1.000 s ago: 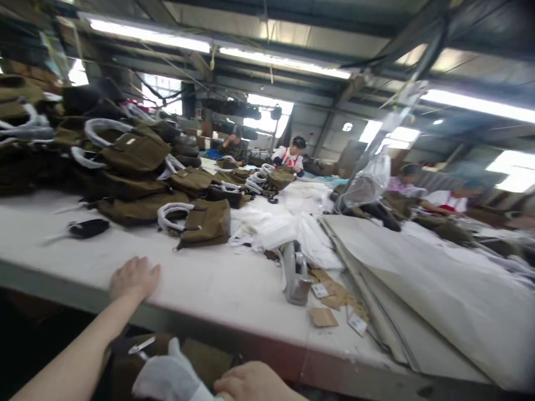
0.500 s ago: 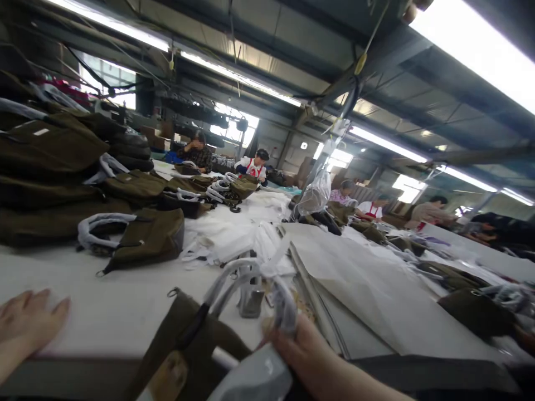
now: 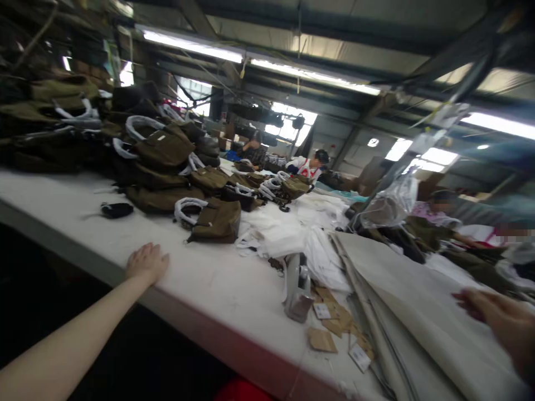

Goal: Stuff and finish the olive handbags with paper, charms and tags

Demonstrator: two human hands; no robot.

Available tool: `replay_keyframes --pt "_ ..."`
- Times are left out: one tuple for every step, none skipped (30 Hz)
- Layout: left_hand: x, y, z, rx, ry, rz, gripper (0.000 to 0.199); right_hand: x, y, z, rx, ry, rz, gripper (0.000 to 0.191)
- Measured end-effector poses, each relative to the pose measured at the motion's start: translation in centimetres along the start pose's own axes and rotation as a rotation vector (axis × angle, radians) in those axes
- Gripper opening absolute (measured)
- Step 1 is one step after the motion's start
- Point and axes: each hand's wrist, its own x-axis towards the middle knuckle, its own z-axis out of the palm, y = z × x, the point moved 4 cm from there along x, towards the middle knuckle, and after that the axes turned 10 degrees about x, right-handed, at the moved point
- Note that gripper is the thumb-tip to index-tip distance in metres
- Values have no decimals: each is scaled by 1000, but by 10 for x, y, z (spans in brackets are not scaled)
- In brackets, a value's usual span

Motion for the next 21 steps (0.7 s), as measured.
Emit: replay_keyframes --pt "0 -1 0 2 12 9 61 -12 1 29 -17 -67 29 42" --pt "1 -2 2 4 24 14 62 -31 0 62 -28 -160 33 40" --pt "1 -3 3 7 33 16 62 -54 -4 96 -35 -254 -2 37" --pt "1 -4 5 9 41 20 63 -81 -10 129 -37 -334 -78 35" --pt "1 -4 6 11 47 25 63 -107 -17 157 -28 -372 -184 34" --pt "1 -4 7 11 52 28 63 -132 -22 180 -54 -357 -284 34" --pt "0 -4 8 10 57 32 63 -153 -24 200 -78 -362 -358 35" --pt "0 -4 7 8 63 34 63 -169 -24 217 -105 -369 -417 37" --pt "-1 -4 7 4 69 36 63 -181 -19 230 -128 -402 -458 39" --pt "-1 -4 6 -1 76 36 62 -187 -11 239 -147 -443 -476 41" --pt "-1 -3 6 -8 81 37 62 -190 -1 245 -162 -480 -473 43" --pt "-2 -3 5 -17 83 38 62 -190 12 248 -172 -511 -450 47" --pt "-2 -3 5 -27 83 39 61 -187 25 247 -175 -532 -415 51" --pt "-2 -2 5 -40 80 42 61 -182 39 245 -174 -552 -371 55" --pt "-2 -2 5 -54 76 46 61 -176 52 243 -171 -577 -325 57" --pt "-2 -1 5 -70 70 50 60 -169 64 240 -168 -599 -283 58" --pt "-2 0 4 -89 63 52 60 -161 76 238 -168 -620 -244 58" --pt "-3 1 4 -109 56 51 60 -152 87 236 -168 -629 -209 58" --pt "-4 1 3 -132 48 46 60 -143 98 235 -171 -617 -176 59" --pt "-5 2 2 -158 40 37 59 -134 108 235 -174 -581 -147 63" --pt "-7 2 -1 -188 32 27 59 -125 118 235 -175 -529 -126 66"
